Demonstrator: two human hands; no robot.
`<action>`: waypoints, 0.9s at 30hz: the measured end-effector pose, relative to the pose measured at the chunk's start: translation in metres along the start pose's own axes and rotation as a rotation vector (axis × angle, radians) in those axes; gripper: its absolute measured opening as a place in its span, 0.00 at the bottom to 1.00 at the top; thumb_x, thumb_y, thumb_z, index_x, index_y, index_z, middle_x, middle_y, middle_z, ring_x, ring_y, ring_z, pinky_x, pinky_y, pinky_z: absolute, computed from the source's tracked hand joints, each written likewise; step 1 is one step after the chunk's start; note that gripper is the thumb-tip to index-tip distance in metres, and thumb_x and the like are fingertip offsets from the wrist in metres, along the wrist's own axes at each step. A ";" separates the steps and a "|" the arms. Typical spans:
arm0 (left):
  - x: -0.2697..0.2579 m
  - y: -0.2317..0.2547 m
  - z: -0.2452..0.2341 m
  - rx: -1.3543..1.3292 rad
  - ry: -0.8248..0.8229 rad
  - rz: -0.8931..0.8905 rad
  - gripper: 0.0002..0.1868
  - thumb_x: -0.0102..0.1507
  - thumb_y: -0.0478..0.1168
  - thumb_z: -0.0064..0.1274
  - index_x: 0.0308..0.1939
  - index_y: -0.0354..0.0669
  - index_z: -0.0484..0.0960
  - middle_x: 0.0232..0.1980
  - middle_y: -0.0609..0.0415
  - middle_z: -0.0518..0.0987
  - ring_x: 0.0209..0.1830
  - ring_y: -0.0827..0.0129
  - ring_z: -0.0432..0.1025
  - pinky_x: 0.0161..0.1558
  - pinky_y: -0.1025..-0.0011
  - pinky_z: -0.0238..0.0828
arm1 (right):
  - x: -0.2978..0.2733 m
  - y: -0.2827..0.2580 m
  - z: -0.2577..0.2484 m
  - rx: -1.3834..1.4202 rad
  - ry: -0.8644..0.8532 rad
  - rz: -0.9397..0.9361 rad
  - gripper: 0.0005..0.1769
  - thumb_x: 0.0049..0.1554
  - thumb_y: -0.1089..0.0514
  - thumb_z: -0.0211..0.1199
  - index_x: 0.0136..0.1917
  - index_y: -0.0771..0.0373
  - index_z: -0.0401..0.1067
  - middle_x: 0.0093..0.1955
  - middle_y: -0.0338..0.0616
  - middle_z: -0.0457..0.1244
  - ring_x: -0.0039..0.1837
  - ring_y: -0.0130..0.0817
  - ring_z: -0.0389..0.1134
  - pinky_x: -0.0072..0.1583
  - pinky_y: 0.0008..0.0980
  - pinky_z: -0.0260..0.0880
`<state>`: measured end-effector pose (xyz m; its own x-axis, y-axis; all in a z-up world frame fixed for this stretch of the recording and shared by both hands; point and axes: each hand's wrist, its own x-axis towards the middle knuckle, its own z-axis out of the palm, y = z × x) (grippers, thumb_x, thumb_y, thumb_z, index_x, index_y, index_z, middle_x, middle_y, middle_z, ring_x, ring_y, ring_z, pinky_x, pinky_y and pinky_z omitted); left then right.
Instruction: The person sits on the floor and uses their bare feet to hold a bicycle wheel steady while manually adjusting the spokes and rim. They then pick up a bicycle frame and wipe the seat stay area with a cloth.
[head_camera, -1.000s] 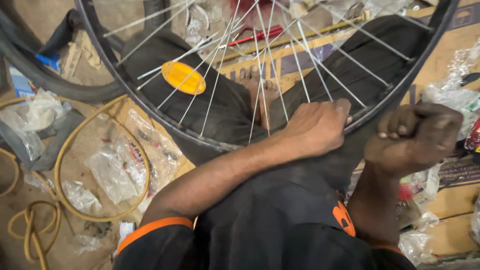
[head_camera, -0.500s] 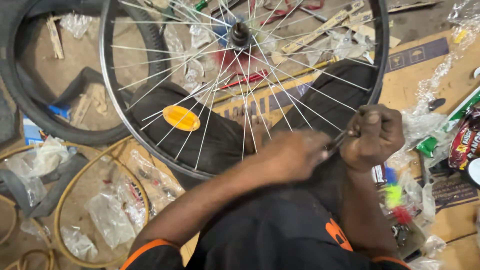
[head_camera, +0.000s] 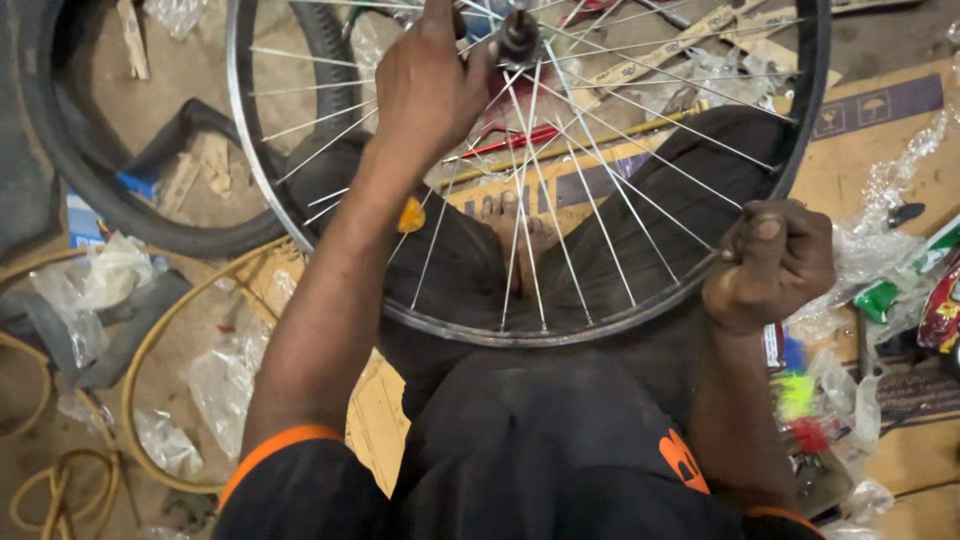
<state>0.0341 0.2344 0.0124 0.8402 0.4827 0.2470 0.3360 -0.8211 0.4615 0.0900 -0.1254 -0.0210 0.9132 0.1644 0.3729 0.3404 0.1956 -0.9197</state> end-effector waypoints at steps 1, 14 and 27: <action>0.005 -0.005 -0.001 -0.081 -0.077 -0.040 0.21 0.64 0.47 0.63 0.50 0.33 0.79 0.41 0.40 0.81 0.42 0.42 0.75 0.44 0.49 0.69 | 0.000 -0.002 -0.002 -0.012 -0.008 0.010 0.15 0.74 0.55 0.61 0.53 0.72 0.66 0.38 0.48 0.61 0.32 0.25 0.56 0.35 0.24 0.54; 0.006 0.005 -0.028 -0.809 0.013 -0.366 0.09 0.63 0.35 0.61 0.31 0.33 0.81 0.26 0.53 0.80 0.23 0.75 0.74 0.29 0.72 0.70 | -0.042 0.002 -0.043 0.528 0.273 0.433 0.16 0.77 0.49 0.59 0.54 0.61 0.64 0.34 0.34 0.52 0.31 0.22 0.53 0.35 0.23 0.54; -0.020 0.036 -0.024 -0.989 0.267 -0.266 0.06 0.65 0.32 0.58 0.36 0.31 0.80 0.30 0.56 0.81 0.27 0.77 0.73 0.33 0.74 0.72 | 0.013 0.041 0.155 0.752 -0.456 1.104 0.19 0.65 0.43 0.55 0.53 0.61 0.70 0.43 0.38 0.63 0.43 0.30 0.64 0.45 0.31 0.66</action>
<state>0.0190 0.2029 0.0446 0.6292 0.7605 0.1603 -0.1023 -0.1235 0.9871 0.0813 0.0350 -0.0345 0.4260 0.8358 -0.3464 -0.8241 0.2004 -0.5299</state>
